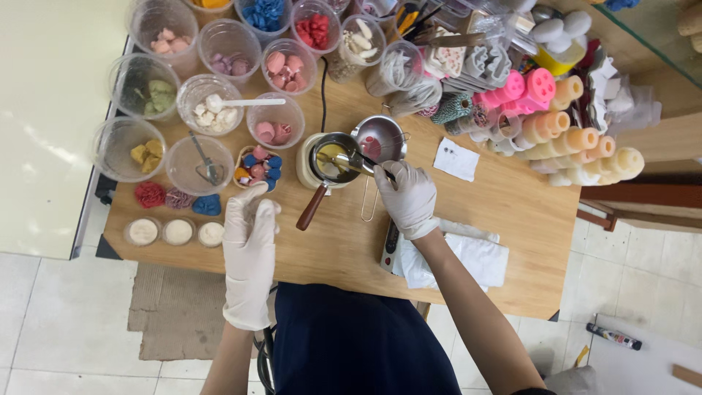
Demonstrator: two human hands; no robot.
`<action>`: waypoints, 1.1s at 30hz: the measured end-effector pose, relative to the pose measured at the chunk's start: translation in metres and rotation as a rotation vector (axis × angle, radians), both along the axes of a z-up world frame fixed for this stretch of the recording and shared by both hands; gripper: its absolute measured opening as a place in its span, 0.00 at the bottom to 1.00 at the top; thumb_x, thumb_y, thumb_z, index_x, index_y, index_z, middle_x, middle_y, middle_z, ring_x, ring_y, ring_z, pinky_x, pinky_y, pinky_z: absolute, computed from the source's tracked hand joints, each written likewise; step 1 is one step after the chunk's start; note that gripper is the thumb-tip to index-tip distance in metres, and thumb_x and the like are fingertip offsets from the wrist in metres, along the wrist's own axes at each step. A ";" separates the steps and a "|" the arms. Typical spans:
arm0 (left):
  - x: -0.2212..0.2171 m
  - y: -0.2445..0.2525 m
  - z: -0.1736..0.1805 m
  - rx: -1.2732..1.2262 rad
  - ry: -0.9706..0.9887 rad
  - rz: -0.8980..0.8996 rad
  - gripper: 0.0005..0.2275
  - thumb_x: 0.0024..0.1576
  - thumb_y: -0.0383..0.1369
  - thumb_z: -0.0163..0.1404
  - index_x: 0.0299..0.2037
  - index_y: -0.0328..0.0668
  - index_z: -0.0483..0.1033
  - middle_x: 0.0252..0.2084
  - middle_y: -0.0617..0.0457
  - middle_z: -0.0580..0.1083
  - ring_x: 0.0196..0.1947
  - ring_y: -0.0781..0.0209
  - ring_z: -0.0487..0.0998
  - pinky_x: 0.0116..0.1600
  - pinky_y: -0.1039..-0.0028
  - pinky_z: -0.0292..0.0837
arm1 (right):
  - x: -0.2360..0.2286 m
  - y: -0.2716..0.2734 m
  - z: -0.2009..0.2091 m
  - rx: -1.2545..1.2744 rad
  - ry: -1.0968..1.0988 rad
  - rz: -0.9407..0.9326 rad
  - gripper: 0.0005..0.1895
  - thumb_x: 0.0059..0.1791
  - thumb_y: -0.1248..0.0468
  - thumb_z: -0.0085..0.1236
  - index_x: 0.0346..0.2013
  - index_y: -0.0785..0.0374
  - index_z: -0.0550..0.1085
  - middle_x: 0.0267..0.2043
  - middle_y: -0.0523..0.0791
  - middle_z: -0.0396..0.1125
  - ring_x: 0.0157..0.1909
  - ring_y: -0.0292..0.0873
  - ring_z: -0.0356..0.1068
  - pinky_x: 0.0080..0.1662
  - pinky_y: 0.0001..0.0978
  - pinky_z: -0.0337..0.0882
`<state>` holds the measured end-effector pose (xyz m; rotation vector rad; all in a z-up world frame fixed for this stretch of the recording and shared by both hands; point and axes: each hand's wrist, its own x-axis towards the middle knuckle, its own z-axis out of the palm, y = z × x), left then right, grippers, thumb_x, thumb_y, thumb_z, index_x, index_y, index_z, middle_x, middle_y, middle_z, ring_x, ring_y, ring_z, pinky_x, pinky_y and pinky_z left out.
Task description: The person prepares decorative candle components by scooping wax shapes from containers and placing them into a small pot for melting.
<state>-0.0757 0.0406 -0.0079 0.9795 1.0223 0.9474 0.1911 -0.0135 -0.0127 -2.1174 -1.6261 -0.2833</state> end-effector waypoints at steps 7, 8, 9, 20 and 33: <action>0.014 -0.004 0.002 0.012 0.008 -0.055 0.13 0.67 0.27 0.45 0.62 0.38 0.68 0.44 0.55 0.72 0.40 0.73 0.69 0.44 0.82 0.68 | 0.067 -0.047 -0.001 0.147 0.568 -0.395 0.08 0.52 0.62 0.65 0.38 0.65 0.80 0.25 0.44 0.68 0.28 0.32 0.61 0.32 0.26 0.65; 0.017 -0.006 0.002 0.016 0.002 -0.078 0.13 0.67 0.27 0.45 0.62 0.38 0.68 0.44 0.55 0.72 0.40 0.73 0.69 0.44 0.82 0.68 | 0.085 -0.060 -0.004 0.159 0.561 -0.415 0.08 0.52 0.62 0.65 0.38 0.65 0.80 0.25 0.44 0.68 0.28 0.32 0.61 0.32 0.26 0.65; 0.020 -0.008 0.001 0.004 0.066 -0.076 0.13 0.67 0.27 0.45 0.61 0.38 0.69 0.44 0.55 0.72 0.40 0.73 0.70 0.43 0.81 0.68 | 0.105 -0.073 -0.007 0.155 0.541 -0.454 0.08 0.52 0.63 0.65 0.39 0.65 0.79 0.25 0.42 0.67 0.28 0.31 0.60 0.32 0.26 0.65; 0.063 -0.040 0.003 0.016 0.236 -0.118 0.15 0.65 0.26 0.45 0.62 0.38 0.68 0.43 0.53 0.73 0.34 0.71 0.69 0.41 0.80 0.67 | 0.253 -0.141 -0.104 0.092 0.535 -0.622 0.07 0.51 0.61 0.63 0.39 0.63 0.80 0.28 0.49 0.72 0.28 0.41 0.70 0.37 0.34 0.71; 0.147 -0.093 0.041 -0.012 0.310 -0.144 0.14 0.64 0.26 0.46 0.61 0.40 0.71 0.41 0.52 0.74 0.34 0.71 0.69 0.42 0.80 0.67 | 0.296 -0.141 -0.158 0.012 0.394 -0.378 0.08 0.49 0.59 0.64 0.38 0.59 0.79 0.37 0.48 0.75 0.39 0.51 0.74 0.43 0.43 0.72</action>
